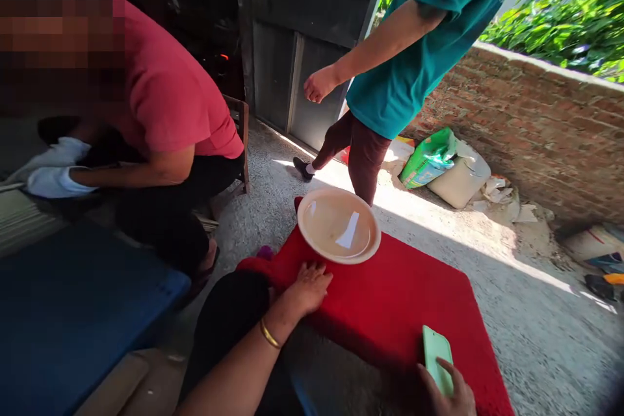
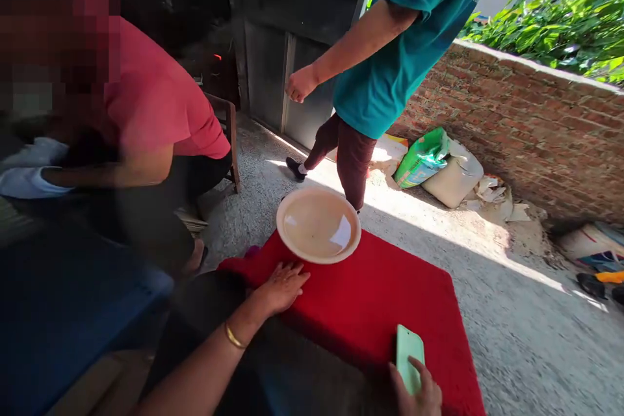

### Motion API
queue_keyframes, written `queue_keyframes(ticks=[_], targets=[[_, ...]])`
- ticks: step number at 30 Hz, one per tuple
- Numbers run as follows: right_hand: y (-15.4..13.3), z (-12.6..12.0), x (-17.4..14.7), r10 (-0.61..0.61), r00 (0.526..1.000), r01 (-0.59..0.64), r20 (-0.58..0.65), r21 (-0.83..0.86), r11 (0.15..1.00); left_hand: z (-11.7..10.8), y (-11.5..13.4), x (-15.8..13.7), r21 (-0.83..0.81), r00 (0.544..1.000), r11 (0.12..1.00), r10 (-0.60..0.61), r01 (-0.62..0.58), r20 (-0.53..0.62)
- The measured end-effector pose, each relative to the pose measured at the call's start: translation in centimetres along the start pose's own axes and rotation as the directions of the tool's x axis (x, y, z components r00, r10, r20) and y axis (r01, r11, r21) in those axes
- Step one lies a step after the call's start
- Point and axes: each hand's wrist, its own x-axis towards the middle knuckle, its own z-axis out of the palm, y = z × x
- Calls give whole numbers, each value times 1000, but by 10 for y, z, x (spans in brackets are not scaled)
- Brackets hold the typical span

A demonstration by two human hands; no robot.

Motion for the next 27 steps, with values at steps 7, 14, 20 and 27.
queue_keyframes(ticks=[7,14,20,27], targets=[[-114,110,-61,-390,821,403,417,60,913,-5,-5,-2,17,1000,1000,0,0,-4],[-80,46,-4,-175,983,174,52,14,985,-7,-4,-5,21,1000,1000,-3,3,-7],[-64,26,27,76,996,-86,-51,-232,969,-6,-5,-3,38,1000,999,6,-6,8],[-140,100,-48,-328,802,303,499,133,944,0,-11,2,42,1000,999,13,-12,-11]])
